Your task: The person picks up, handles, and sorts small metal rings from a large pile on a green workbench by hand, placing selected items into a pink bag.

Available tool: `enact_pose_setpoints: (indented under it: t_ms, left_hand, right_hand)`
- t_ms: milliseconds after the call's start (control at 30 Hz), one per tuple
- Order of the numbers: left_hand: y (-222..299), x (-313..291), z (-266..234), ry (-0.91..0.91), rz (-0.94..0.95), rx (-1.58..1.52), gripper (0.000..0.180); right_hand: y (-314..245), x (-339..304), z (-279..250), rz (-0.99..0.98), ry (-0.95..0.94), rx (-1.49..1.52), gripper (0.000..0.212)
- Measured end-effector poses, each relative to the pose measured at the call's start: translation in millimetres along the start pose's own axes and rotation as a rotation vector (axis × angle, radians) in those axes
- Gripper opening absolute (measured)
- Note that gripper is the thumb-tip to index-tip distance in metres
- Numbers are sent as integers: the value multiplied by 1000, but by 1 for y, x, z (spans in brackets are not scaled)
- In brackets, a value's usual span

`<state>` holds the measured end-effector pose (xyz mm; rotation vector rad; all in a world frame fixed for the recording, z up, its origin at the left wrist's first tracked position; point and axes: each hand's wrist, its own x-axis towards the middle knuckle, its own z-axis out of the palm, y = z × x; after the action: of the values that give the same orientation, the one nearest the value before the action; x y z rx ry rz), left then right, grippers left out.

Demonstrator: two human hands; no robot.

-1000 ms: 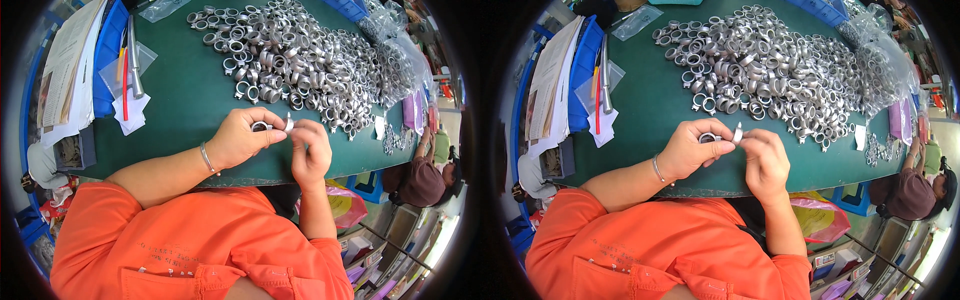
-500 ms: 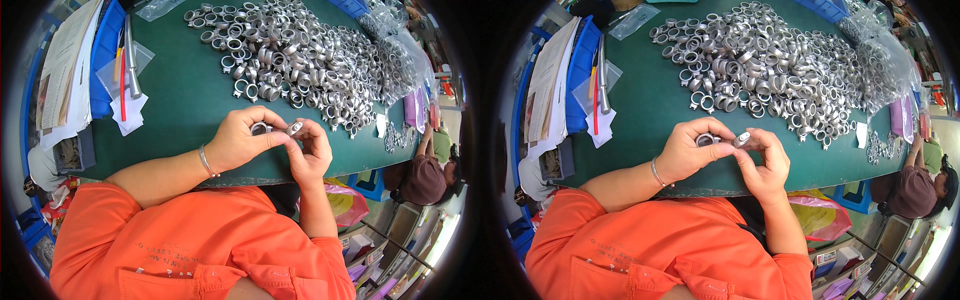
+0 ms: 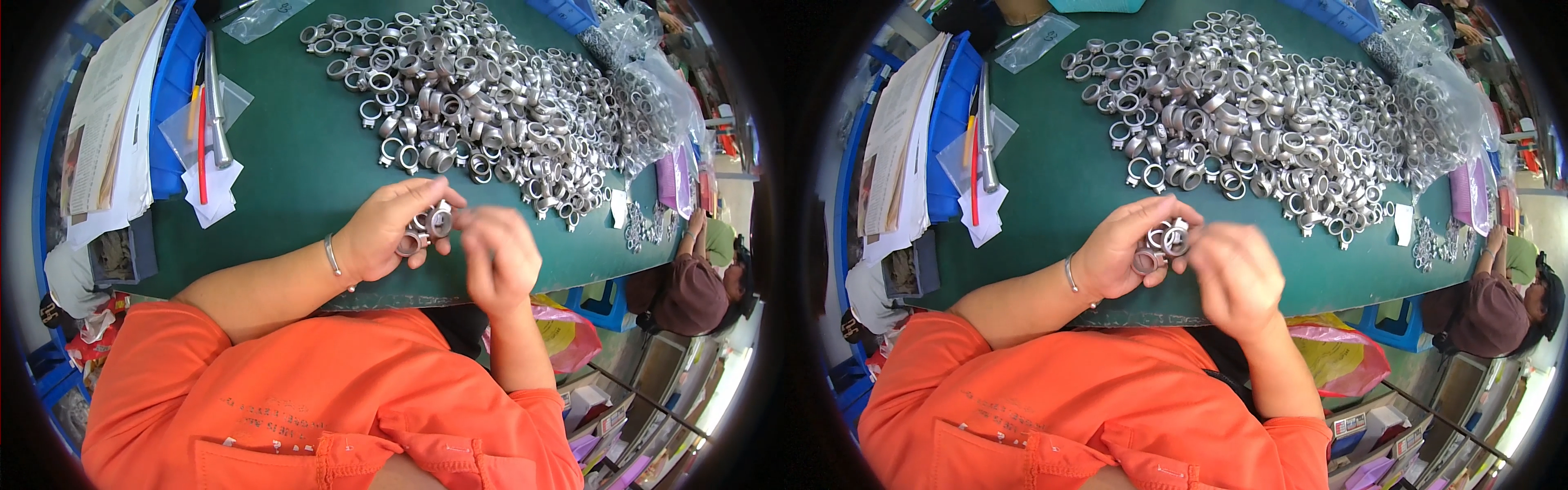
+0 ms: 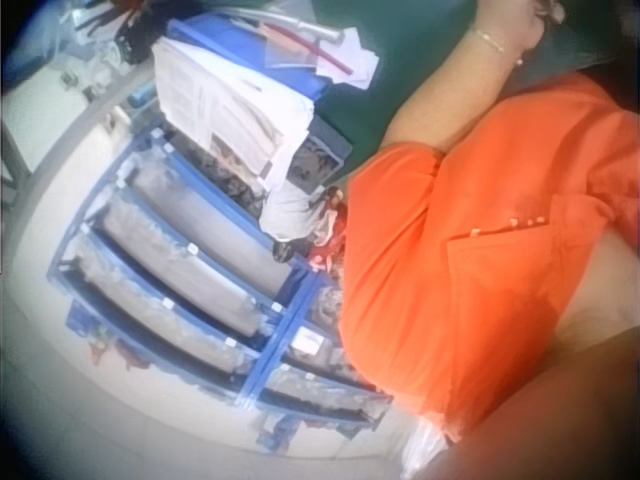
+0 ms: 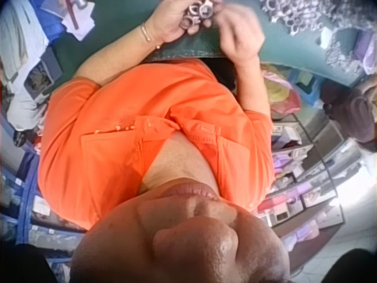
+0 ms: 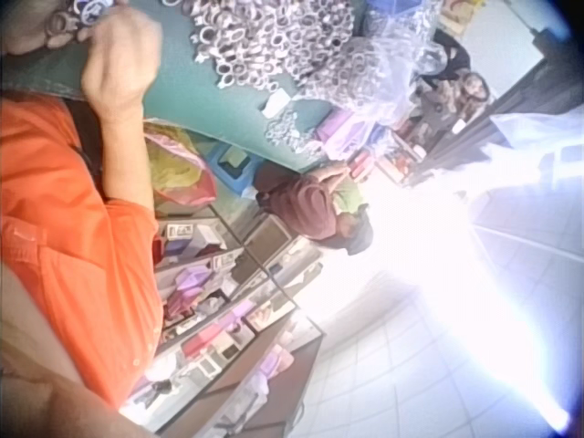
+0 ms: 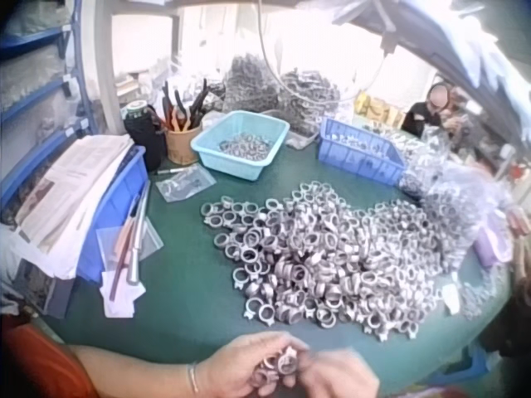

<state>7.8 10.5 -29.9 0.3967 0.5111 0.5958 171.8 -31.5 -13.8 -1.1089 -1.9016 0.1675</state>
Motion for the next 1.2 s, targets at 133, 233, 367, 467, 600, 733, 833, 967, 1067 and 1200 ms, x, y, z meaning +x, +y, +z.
enact_pose_setpoints:
  t_ms: [133,233,367,467,600,733,833,967,1067,1200]
  left_hand:
    - [-5,3,-1,59,47,139,10]
    - [-2,1,2,88,87,267,11]
    - [-2,-2,8,157,146,344,14]
    - [-3,-2,10,168,139,321,14]
    - [-3,-3,9,144,176,434,12]
    - [-6,-4,6,72,340,592,8]
    - [-8,-3,5,46,439,686,6]
    - [-12,1,-2,-11,573,777,7]
    - [-10,-2,4,-6,518,720,6]
    - [-12,0,2,3,545,723,10]
  right_hand:
    - [36,6,9,188,-10,-386,12]
    - [38,3,8,276,-76,-308,11]
    - [20,-9,5,627,8,332,10]
    - [12,-15,2,597,-28,467,10]
    - [10,-10,0,233,-110,205,9]
    - [4,-17,4,611,56,621,9]
    - [6,-15,1,741,55,861,19]
    - [6,-13,1,831,29,943,24]
    - [8,-16,1,793,-9,971,23]
    - [8,-19,2,723,36,1003,20]
